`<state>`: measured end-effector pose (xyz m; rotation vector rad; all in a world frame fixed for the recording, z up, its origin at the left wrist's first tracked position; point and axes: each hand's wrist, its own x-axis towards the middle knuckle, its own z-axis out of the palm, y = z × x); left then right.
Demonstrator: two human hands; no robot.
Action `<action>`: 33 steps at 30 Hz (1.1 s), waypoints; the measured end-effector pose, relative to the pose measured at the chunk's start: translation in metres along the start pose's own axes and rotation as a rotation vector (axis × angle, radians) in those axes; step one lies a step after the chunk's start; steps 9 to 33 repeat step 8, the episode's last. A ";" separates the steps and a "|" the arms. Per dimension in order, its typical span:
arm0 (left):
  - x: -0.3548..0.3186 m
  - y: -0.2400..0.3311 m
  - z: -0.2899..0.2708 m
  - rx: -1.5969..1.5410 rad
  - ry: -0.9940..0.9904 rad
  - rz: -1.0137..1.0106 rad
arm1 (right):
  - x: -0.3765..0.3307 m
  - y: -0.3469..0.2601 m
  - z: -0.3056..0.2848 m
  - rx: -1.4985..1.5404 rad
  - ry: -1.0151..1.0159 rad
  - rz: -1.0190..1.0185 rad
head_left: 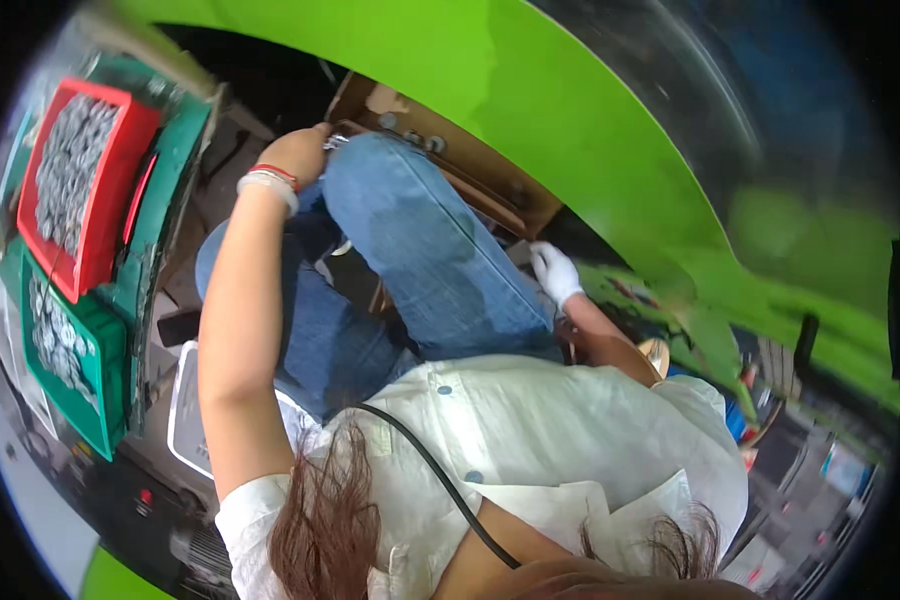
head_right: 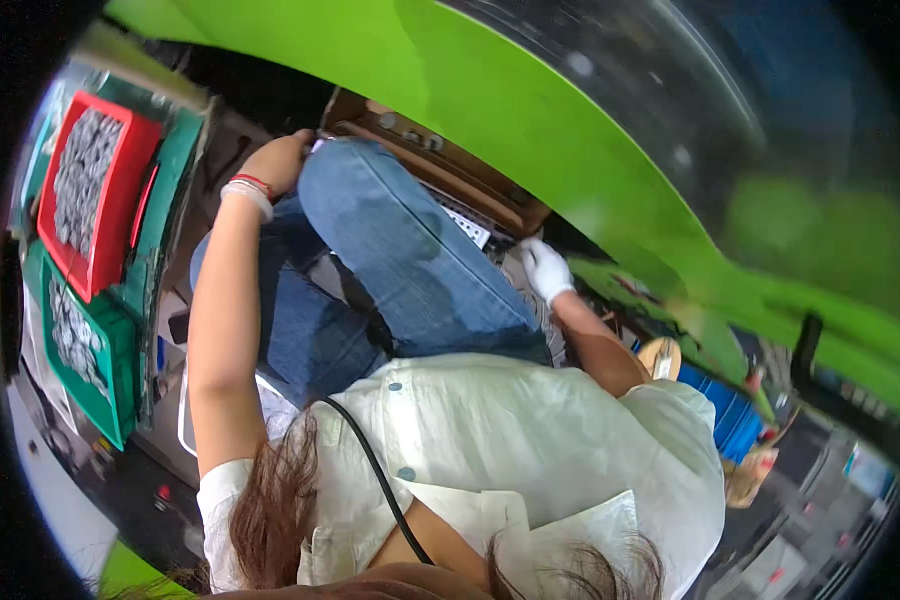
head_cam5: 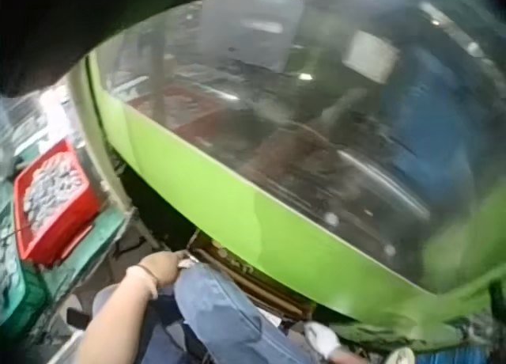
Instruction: Inspecting manufactured parts from an injection molding machine and sorting them into color-coded bins.
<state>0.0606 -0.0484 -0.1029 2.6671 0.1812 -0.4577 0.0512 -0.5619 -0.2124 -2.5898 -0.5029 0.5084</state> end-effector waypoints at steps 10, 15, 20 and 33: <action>-0.014 -0.001 -0.016 -0.055 0.215 0.031 | 0.265 -0.061 0.122 -0.289 -0.086 0.127; -0.014 -0.001 -0.016 -0.055 0.215 0.031 | 0.265 -0.061 0.122 -0.289 -0.086 0.127; -0.014 -0.001 -0.016 -0.055 0.215 0.031 | 0.265 -0.061 0.122 -0.289 -0.086 0.127; -0.014 -0.001 -0.016 -0.055 0.215 0.031 | 0.265 -0.061 0.122 -0.289 -0.086 0.127</action>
